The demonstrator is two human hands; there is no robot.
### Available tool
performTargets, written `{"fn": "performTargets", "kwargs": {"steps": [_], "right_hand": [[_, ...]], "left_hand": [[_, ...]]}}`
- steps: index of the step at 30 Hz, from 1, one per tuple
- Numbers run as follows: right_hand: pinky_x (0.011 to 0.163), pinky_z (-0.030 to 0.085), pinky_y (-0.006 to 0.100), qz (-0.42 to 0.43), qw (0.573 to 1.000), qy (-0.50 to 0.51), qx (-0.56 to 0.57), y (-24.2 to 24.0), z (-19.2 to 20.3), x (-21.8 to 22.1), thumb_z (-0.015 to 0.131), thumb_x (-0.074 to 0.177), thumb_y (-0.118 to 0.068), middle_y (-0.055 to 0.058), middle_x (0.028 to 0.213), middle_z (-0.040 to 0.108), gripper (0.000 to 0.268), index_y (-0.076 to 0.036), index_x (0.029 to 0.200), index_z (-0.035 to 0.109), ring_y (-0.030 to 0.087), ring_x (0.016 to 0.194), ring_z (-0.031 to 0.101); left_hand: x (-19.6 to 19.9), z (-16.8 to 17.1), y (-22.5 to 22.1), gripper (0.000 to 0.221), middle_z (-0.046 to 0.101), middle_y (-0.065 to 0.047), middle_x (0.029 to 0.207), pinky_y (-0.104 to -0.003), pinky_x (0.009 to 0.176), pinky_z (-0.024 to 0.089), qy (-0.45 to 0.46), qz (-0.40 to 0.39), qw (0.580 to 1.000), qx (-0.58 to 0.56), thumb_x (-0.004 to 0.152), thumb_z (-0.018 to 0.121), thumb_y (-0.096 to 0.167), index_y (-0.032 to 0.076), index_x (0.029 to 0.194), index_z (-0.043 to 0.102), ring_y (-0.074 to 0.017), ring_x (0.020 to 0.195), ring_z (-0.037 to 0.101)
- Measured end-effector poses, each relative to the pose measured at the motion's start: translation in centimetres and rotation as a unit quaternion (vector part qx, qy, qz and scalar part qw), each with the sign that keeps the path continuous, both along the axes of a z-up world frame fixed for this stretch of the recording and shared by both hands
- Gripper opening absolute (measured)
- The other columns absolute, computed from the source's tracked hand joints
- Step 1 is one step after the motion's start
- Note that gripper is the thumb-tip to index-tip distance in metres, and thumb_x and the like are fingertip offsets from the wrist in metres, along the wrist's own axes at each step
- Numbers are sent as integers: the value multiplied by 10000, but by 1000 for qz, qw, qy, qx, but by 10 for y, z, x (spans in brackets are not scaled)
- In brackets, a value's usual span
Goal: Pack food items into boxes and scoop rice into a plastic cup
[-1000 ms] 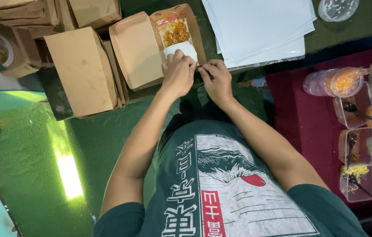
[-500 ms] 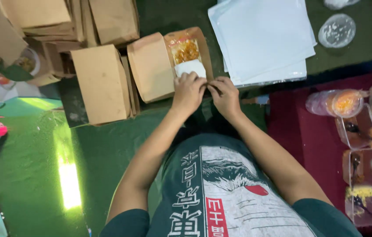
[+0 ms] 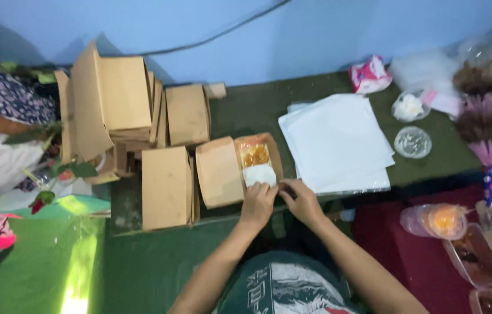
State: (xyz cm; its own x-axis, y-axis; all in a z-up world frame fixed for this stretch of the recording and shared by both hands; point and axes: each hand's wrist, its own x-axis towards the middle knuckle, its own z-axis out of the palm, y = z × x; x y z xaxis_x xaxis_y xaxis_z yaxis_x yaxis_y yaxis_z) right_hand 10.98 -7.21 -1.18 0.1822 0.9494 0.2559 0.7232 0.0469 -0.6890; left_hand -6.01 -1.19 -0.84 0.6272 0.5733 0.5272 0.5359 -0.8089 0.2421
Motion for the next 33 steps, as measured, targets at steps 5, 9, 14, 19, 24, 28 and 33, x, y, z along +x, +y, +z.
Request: {"fn": "performTargets", "kwargs": {"steps": [5,9,14,19,24,28,33], "right_hand": [[786,609,344,-2,1000,-23,-16,5,5,4,793,900,-180,15,953,753,132,-178,1032,789,227,895,751],[823,603,341,21,994,-104,-8,8,3,12,809,876,-252,1,1024,740,143,-204,1010,793,231,988,732],[841,599,379,44,986,-158,-21,14,-2,22,810,836,-267,-6,1106,733,196,-241,1029,793,247,1069,709],[810,591,327,38,983,-179,26,9,-15,20,819,840,-276,-20,1071,733,171,-227,1002,803,217,1055,709],[818,575,306,63,982,-165,65,3,-11,18,789,879,-206,-28,1040,718,125,-229,1000,808,211,1012,709],[778,585,341,62,979,-171,87,3,-13,18,773,901,-215,-17,1025,707,86,-230,984,791,221,998,711],[712,593,370,95,981,-147,89,1,15,15,767,917,-134,25,986,702,71,-170,969,799,262,929,717]], "left_hand": [[3,6,2,123,500,-22,789,-347,591,440,6,-15,1000,26,940,582,55,130,948,680,-221,676,537],[4,1,-1,109,549,-24,815,-382,621,486,-17,-7,997,-80,902,622,39,130,927,676,-274,749,597],[11,-5,-4,128,551,-41,827,-412,637,502,-5,18,996,-87,835,671,70,135,945,666,-301,781,604],[10,-1,-6,159,558,-54,812,-411,621,515,-6,25,993,-116,807,660,24,109,942,669,-309,755,611],[13,3,9,151,587,-91,878,-388,658,588,53,-16,976,-212,901,596,111,70,990,712,-340,808,683],[6,26,24,221,624,-88,883,-389,650,613,91,-51,973,-204,926,540,66,97,1012,742,-330,778,730],[14,48,33,241,631,-163,855,-473,575,609,140,-89,965,-204,890,489,-59,-9,914,724,-398,665,728]]}}
